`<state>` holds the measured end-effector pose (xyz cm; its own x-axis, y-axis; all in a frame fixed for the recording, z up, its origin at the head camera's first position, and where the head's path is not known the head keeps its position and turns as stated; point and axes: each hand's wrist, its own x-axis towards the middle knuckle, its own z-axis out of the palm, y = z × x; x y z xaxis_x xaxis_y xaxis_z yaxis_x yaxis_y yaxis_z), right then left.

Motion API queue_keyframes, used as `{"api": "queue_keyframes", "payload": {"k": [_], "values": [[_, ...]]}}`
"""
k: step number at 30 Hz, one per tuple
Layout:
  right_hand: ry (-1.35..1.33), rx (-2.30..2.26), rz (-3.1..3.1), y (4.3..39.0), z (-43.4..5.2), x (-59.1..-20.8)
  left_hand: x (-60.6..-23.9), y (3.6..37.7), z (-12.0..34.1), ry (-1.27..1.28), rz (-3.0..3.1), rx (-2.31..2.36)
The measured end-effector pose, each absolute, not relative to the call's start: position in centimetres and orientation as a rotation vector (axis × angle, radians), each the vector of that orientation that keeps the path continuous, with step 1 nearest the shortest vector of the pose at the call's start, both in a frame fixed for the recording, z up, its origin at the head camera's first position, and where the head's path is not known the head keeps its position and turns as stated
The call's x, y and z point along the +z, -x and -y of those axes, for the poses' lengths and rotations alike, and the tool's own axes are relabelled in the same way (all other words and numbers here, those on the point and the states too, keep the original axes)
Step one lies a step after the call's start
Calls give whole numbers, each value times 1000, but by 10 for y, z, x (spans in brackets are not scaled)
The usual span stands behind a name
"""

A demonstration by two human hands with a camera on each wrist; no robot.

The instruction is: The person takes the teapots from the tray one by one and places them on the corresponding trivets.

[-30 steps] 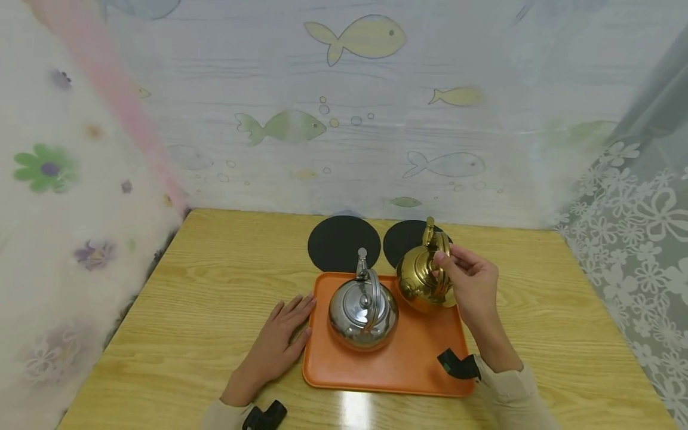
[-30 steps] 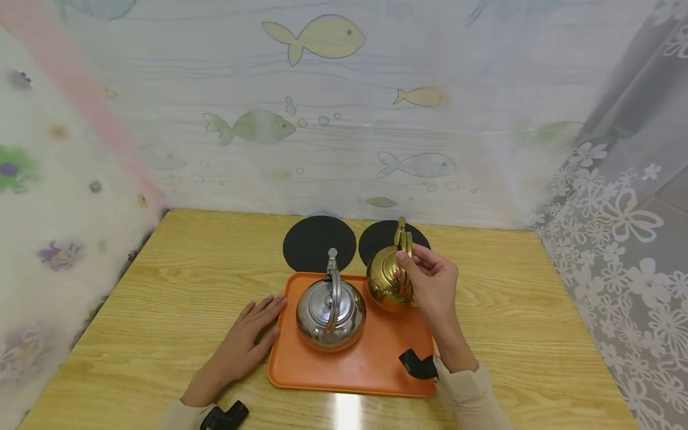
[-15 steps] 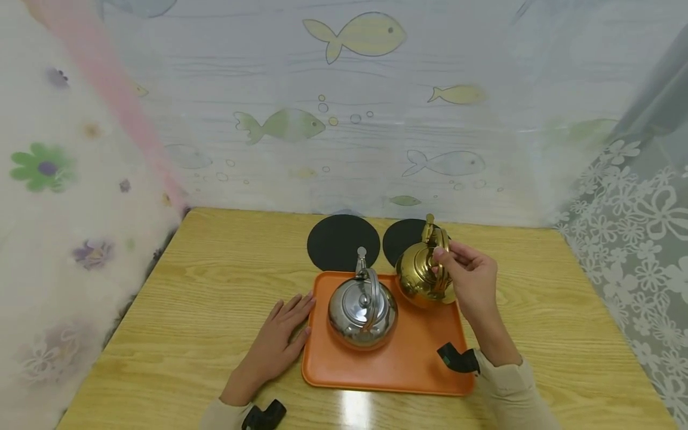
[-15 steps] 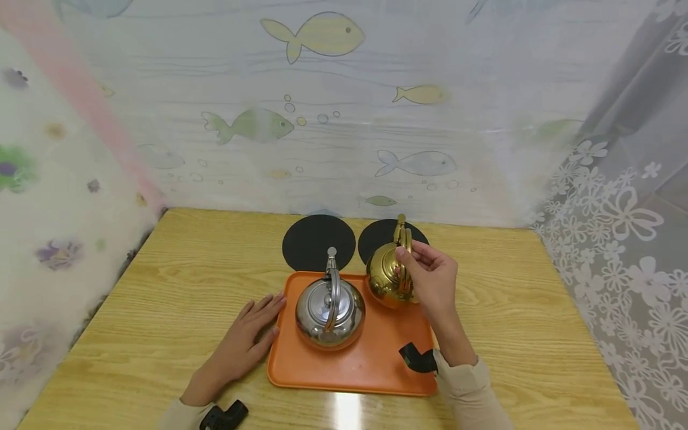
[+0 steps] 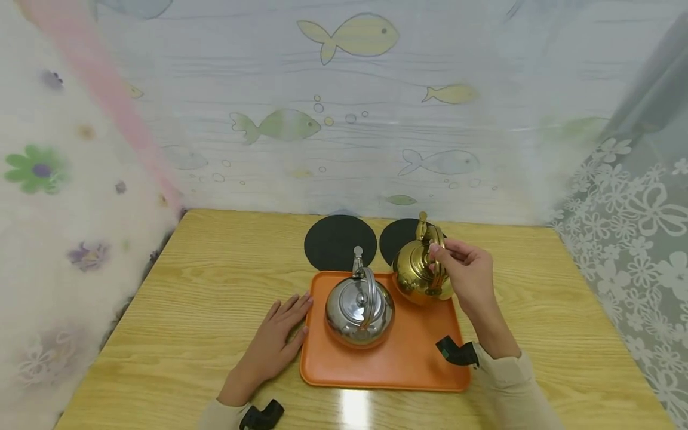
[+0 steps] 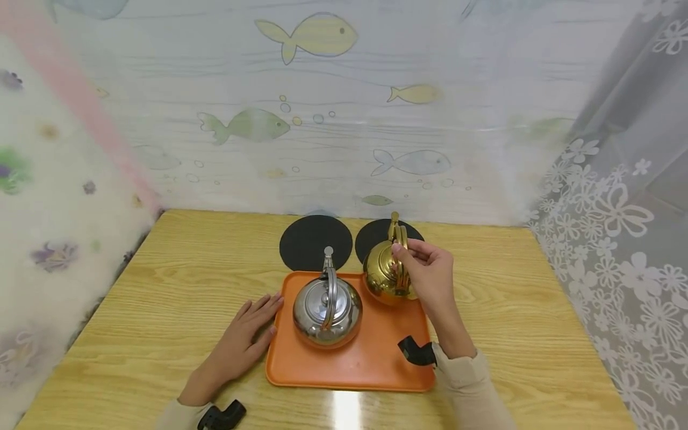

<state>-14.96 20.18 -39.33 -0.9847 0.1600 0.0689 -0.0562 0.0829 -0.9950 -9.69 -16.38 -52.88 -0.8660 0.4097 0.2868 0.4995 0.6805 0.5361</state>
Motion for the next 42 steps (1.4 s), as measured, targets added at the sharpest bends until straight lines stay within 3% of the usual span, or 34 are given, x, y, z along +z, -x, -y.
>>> {"api": "queue_keyframes", "payload": {"k": [42], "values": [[65, 2095, 2004, 183, -202, -394, -527, 97, 164, 747, 2763, -987]]}}
